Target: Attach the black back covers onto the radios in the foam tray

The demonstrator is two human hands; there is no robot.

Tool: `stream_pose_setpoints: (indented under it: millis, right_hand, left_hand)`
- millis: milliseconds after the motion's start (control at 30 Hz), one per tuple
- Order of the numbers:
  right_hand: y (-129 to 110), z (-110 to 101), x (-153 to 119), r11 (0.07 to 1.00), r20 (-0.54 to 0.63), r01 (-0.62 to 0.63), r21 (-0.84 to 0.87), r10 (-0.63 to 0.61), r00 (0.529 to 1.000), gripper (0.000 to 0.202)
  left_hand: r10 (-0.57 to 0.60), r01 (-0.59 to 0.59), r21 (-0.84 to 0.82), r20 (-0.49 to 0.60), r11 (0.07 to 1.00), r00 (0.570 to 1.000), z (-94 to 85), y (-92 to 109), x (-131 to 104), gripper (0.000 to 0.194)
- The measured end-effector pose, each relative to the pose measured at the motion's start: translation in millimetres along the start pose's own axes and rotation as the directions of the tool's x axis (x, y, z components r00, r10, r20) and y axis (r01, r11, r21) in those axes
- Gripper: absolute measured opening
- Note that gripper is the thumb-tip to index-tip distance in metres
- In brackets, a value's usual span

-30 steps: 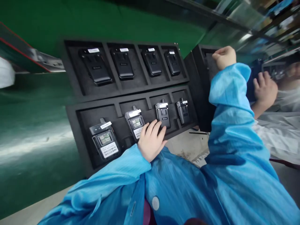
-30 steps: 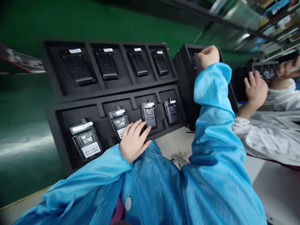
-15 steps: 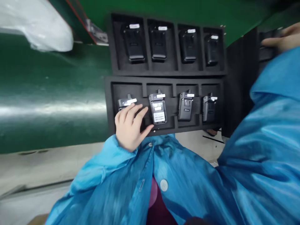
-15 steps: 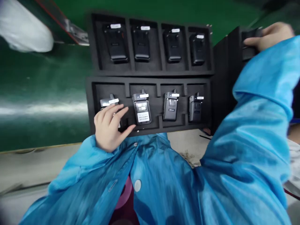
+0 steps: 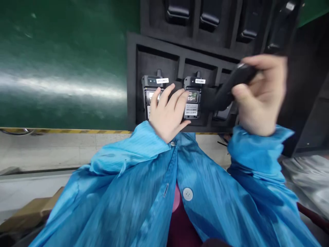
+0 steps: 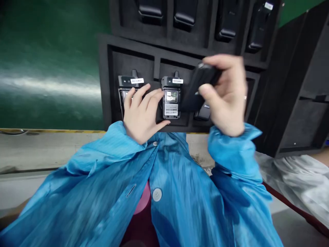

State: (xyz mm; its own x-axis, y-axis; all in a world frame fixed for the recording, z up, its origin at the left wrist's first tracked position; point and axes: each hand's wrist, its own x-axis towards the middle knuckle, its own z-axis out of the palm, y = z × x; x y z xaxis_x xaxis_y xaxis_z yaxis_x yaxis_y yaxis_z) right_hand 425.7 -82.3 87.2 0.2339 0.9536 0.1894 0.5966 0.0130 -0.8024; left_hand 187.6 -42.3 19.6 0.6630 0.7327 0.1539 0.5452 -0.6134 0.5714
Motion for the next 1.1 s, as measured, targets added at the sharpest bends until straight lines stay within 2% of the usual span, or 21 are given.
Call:
stream_pose_setpoints:
  millis: [100,167,300,400,700,933,1100]
  right_hand:
    - [4,45,-11,0.997,0.112,0.039,0.068,-0.046,0.993,0.047]
    - [6,60,-15,0.999,0.180,0.005,-0.031,0.001,0.984,0.046]
    - [7,64,-17,0.956,0.280,-0.012,-0.292,0.097,0.955,0.050]
    - [6,65,-19,0.924,0.314,0.001,-0.382,0.129,0.941,0.051]
    - [15,79,-23,0.869,0.253,0.079,-0.488,0.055,0.966,0.054]
    - [10,89,-25,0.797,0.151,0.039,-0.602,0.065,0.986,0.056]
    - [5,94,-27,0.765,0.116,0.014,-0.644,0.079,0.990,0.047]
  left_hand:
    - [-0.005,0.005,-0.005,0.002,1.000,1.000,1.0,0,1,0.070]
    - [-0.021,0.021,-0.011,0.005,1.000,1.000,0.3,0,1,0.070]
    - [-0.058,0.060,-0.039,0.052,0.997,0.997,-2.7,2,2,0.068]
    - [-0.068,0.072,-0.059,0.066,0.996,0.995,-3.4,2,3,0.066]
    - [-0.096,0.102,-0.111,0.066,0.989,0.993,-1.8,1,3,0.060]
    - [-0.106,0.112,-0.077,0.075,0.991,0.991,-1.8,1,3,0.057]
    - [-0.089,0.092,-0.046,0.068,0.995,0.994,-1.8,0,2,0.054]
